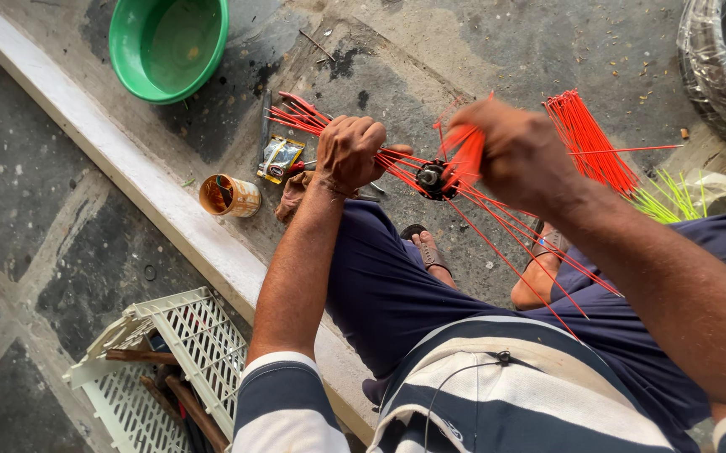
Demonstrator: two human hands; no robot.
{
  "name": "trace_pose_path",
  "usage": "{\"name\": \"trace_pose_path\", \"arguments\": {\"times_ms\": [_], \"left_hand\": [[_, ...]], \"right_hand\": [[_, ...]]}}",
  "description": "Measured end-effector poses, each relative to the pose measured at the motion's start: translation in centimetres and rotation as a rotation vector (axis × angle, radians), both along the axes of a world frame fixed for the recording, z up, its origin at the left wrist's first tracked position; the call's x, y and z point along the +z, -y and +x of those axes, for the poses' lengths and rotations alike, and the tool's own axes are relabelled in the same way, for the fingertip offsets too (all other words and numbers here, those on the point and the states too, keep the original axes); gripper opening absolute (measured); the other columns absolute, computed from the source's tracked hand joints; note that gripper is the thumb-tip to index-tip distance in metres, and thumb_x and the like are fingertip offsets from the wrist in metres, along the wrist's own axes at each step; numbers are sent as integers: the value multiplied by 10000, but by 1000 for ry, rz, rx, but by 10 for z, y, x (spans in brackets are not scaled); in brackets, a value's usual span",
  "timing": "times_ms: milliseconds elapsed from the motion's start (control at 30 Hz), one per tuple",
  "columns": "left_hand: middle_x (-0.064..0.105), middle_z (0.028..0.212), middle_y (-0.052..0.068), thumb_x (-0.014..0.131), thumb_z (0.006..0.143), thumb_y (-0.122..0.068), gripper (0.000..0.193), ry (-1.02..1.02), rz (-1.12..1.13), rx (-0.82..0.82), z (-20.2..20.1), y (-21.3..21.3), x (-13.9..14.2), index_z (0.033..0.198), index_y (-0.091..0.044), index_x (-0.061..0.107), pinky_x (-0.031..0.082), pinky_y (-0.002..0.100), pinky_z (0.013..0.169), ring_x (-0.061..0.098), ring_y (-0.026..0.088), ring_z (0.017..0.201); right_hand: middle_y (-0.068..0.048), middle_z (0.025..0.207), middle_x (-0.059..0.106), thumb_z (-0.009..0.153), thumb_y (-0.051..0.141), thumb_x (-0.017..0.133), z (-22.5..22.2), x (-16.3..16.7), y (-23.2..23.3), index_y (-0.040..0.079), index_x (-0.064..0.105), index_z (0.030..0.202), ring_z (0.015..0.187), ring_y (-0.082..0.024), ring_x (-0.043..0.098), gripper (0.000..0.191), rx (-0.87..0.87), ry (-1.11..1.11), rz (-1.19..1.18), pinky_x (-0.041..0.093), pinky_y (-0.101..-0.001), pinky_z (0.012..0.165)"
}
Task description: The person sits on the ground and inserts multiple red plastic sticks into the holes of a black circular hub. They repeatedly pick up sticks from a pile on the ground and push them into the hub until it is filled.
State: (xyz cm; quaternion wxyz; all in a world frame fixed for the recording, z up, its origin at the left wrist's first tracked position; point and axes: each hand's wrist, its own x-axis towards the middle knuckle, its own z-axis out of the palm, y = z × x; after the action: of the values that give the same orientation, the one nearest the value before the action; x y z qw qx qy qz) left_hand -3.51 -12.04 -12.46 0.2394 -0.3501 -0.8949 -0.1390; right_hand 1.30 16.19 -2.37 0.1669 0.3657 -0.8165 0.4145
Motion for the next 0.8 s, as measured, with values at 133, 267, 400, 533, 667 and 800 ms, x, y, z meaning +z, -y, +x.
{"name": "trace_pose_path", "arguments": {"times_ms": [133, 267, 400, 533, 667, 800], "left_hand": [[553, 652, 58, 765, 931, -553, 574, 10, 17, -1, 0, 2, 0, 687, -110, 495, 471, 416, 600, 608, 280, 607], [548, 675, 62, 745, 949, -551, 561, 10, 14, -29, 0, 4, 1, 722, -99, 504, 488, 418, 639, 618, 290, 649], [547, 671, 61, 745, 953, -556, 572, 20, 18, -18, -1, 4, 0, 714, -99, 499, 490, 419, 638, 620, 290, 649], [545, 668, 59, 740, 953, -562, 572, 11, 2, -18, -2, 5, -2, 715, -102, 499, 492, 415, 636, 616, 284, 640], [538, 632, 40, 734, 966, -571, 583, 41, -17, 6, -4, 5, -7, 694, -114, 495, 488, 407, 602, 603, 256, 588], [540, 639, 38, 725, 973, -567, 575, 31, -3, 7, -4, 6, -9, 700, -118, 492, 494, 403, 611, 613, 256, 602]], "right_hand": [[-111, 1032, 688, 1137, 94, 501, 0, 8, -10, -5, 611, 1093, 810, -161, 675, 154, 13, 343, -295, 578, -302, 765], [-71, 950, 686, 1200, 227, 495, 11, 14, -15, 3, 618, 1077, 786, -106, 685, 284, -23, 463, -293, 568, -272, 756], [-73, 905, 677, 1198, 246, 493, 12, 17, -9, -1, 625, 1065, 795, -122, 674, 309, -13, 467, -280, 560, -270, 735], [-73, 869, 685, 1178, 177, 518, 14, 17, -4, -3, 653, 1050, 770, -127, 696, 258, -62, 448, -209, 576, -271, 701], [-80, 875, 678, 1124, 42, 576, 12, 17, -1, -9, 628, 1018, 762, -133, 717, 128, 21, 330, -156, 572, -270, 663], [-105, 926, 687, 1044, -53, 629, 10, 16, 5, -12, 636, 1015, 756, -165, 718, 51, 63, 185, -117, 573, -284, 651]]}}
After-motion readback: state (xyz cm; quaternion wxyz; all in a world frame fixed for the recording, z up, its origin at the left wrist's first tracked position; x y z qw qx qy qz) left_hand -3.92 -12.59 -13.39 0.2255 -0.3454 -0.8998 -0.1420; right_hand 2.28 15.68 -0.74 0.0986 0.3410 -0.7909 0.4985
